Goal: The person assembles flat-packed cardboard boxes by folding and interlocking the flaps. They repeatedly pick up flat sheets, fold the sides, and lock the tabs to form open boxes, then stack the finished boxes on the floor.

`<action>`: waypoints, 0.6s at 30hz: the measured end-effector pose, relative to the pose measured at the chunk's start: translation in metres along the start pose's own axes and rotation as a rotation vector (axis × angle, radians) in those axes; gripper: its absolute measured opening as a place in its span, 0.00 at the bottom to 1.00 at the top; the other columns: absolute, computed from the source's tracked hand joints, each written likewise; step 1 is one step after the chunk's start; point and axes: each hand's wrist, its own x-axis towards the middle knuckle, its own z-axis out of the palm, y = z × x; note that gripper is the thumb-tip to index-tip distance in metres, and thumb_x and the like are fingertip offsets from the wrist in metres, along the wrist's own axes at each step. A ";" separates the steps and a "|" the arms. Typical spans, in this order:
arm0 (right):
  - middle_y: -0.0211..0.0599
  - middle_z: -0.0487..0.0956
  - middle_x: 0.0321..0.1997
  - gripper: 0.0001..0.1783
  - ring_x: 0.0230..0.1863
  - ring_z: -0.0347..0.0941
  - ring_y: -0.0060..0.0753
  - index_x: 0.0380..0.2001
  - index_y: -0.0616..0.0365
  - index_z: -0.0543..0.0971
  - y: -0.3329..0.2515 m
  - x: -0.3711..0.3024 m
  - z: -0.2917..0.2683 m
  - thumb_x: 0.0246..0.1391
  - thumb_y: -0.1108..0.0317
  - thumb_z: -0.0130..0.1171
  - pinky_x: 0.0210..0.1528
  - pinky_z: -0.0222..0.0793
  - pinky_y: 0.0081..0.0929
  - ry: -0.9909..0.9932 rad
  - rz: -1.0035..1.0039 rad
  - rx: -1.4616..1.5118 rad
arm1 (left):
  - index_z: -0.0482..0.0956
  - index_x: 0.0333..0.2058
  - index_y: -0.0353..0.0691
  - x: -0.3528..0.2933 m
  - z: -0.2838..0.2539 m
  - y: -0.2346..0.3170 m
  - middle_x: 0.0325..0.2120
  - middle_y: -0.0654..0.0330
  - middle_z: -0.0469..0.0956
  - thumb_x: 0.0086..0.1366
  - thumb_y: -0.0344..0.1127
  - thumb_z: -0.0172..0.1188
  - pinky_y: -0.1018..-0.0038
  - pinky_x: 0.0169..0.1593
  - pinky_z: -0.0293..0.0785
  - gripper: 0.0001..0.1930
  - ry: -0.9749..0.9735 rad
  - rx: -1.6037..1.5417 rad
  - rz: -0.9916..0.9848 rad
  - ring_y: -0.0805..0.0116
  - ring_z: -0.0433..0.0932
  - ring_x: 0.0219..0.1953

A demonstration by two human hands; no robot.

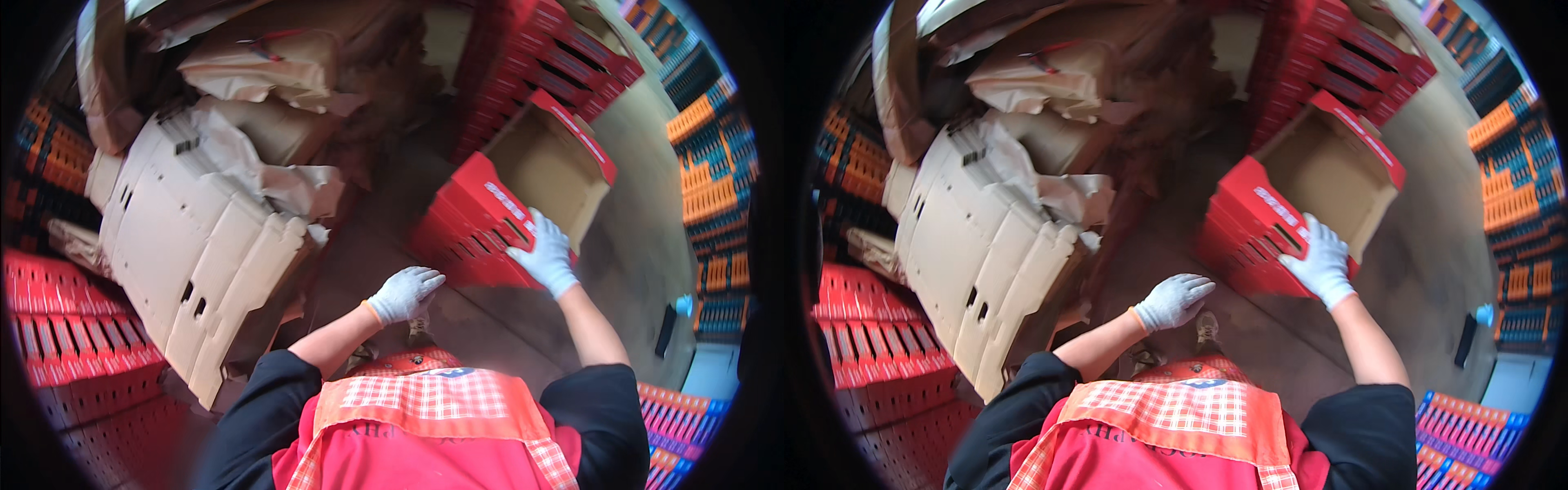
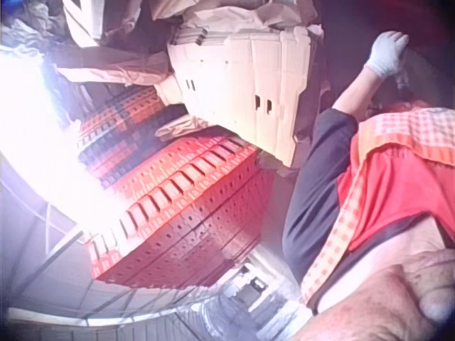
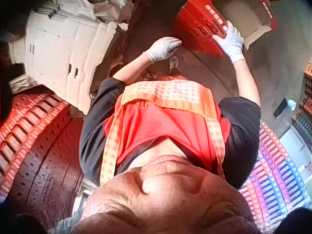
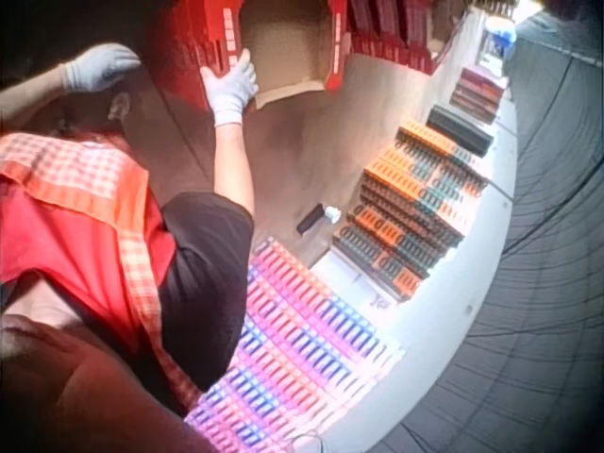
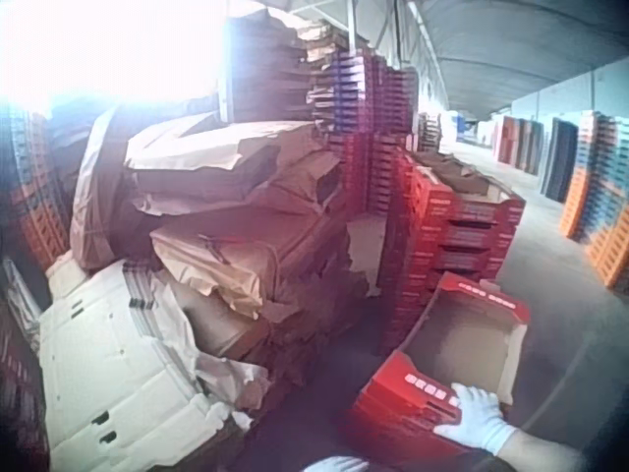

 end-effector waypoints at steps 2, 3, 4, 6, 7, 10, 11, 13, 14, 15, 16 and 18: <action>0.48 0.71 0.59 0.50 0.64 0.63 0.53 0.65 0.56 0.62 -0.028 -0.008 -0.011 0.40 0.54 0.74 0.64 0.58 0.47 0.155 -0.110 -0.029 | 0.72 0.57 0.36 -0.047 -0.029 0.007 0.56 0.47 0.73 0.57 0.31 0.61 0.56 0.61 0.69 0.26 0.309 0.068 -0.120 0.46 0.72 0.58; 0.48 0.73 0.57 0.40 0.59 0.70 0.52 0.60 0.58 0.68 -0.047 -0.013 -0.017 0.44 0.60 0.72 0.60 0.64 0.46 0.386 -0.311 0.073 | 0.72 0.58 0.36 -0.076 -0.046 0.011 0.57 0.47 0.72 0.57 0.30 0.61 0.56 0.62 0.67 0.28 0.424 0.111 -0.221 0.46 0.70 0.60; 0.48 0.75 0.53 0.35 0.54 0.73 0.49 0.57 0.59 0.71 -0.072 -0.018 -0.017 0.45 0.62 0.71 0.57 0.68 0.44 0.303 -0.390 0.367 | 0.70 0.60 0.37 -0.110 -0.065 0.017 0.60 0.46 0.69 0.57 0.31 0.62 0.54 0.65 0.63 0.30 0.564 0.212 -0.309 0.44 0.67 0.62; 0.47 0.79 0.47 0.26 0.46 0.78 0.43 0.50 0.60 0.76 -0.132 -0.020 -0.008 0.48 0.64 0.68 0.50 0.73 0.39 -0.072 -0.468 0.695 | 0.65 0.64 0.38 -0.180 -0.102 0.019 0.64 0.46 0.64 0.58 0.33 0.63 0.52 0.69 0.55 0.34 0.805 0.481 -0.537 0.44 0.61 0.67; 0.46 0.81 0.43 0.21 0.43 0.80 0.40 0.47 0.61 0.78 -0.165 -0.018 0.000 0.49 0.64 0.66 0.46 0.75 0.36 -0.331 -0.605 0.727 | 0.63 0.66 0.38 -0.219 -0.119 0.017 0.66 0.46 0.62 0.58 0.34 0.63 0.52 0.71 0.50 0.36 0.919 0.656 -0.645 0.45 0.59 0.69; 0.41 0.82 0.43 0.20 0.45 0.79 0.33 0.48 0.60 0.78 -0.279 0.017 0.036 0.54 0.63 0.65 0.51 0.74 0.29 -0.926 -0.976 0.527 | 0.50 0.70 0.36 -0.344 -0.164 -0.010 0.71 0.45 0.48 0.59 0.43 0.64 0.52 0.73 0.39 0.46 1.124 1.034 -1.075 0.48 0.45 0.74; 0.41 0.82 0.44 0.20 0.46 0.79 0.35 0.49 0.60 0.78 -0.319 0.034 0.049 0.55 0.62 0.64 0.52 0.73 0.28 -0.847 -1.220 0.505 | 0.42 0.72 0.37 -0.386 -0.175 -0.025 0.72 0.44 0.44 0.58 0.49 0.65 0.50 0.72 0.37 0.52 1.117 1.161 -1.246 0.47 0.43 0.74; 0.45 0.82 0.44 0.22 0.47 0.79 0.44 0.48 0.58 0.79 -0.401 0.064 0.077 0.55 0.55 0.63 0.58 0.69 0.37 -0.428 -0.978 0.828 | 0.35 0.72 0.38 -0.465 -0.189 -0.059 0.72 0.44 0.41 0.56 0.56 0.67 0.50 0.72 0.38 0.59 1.171 1.012 -1.652 0.49 0.42 0.74; 0.47 0.80 0.48 0.26 0.51 0.76 0.45 0.51 0.59 0.77 -0.440 0.083 0.088 0.54 0.53 0.63 0.61 0.66 0.39 -0.264 -0.819 0.815 | 0.40 0.71 0.37 -0.498 -0.197 -0.082 0.71 0.44 0.48 0.56 0.58 0.67 0.53 0.70 0.47 0.57 1.358 0.826 -1.730 0.51 0.50 0.72; 0.50 0.79 0.52 0.31 0.55 0.74 0.47 0.54 0.60 0.75 -0.474 0.096 0.099 0.54 0.51 0.63 0.64 0.63 0.40 -0.080 -0.741 0.828 | 0.47 0.69 0.36 -0.525 -0.200 -0.102 0.67 0.46 0.56 0.58 0.58 0.65 0.57 0.66 0.55 0.52 1.574 0.442 -1.662 0.54 0.59 0.67; 0.51 0.74 0.58 0.36 0.60 0.70 0.48 0.58 0.61 0.71 -0.503 0.104 0.110 0.52 0.48 0.63 0.67 0.60 0.40 -0.032 -0.689 0.642 | 0.55 0.67 0.36 -0.547 -0.205 -0.120 0.63 0.48 0.64 0.59 0.59 0.64 0.61 0.62 0.64 0.47 1.841 -0.098 -1.510 0.57 0.67 0.62; 0.58 0.66 0.67 0.51 0.68 0.62 0.54 0.66 0.63 0.60 -0.546 0.111 0.125 0.48 0.40 0.64 0.69 0.58 0.40 -0.078 -0.508 0.372 | 0.77 0.52 0.36 -0.567 -0.206 -0.141 0.45 0.60 0.81 0.70 0.54 0.54 0.71 0.46 0.77 0.25 1.944 -1.056 -0.850 0.68 0.80 0.41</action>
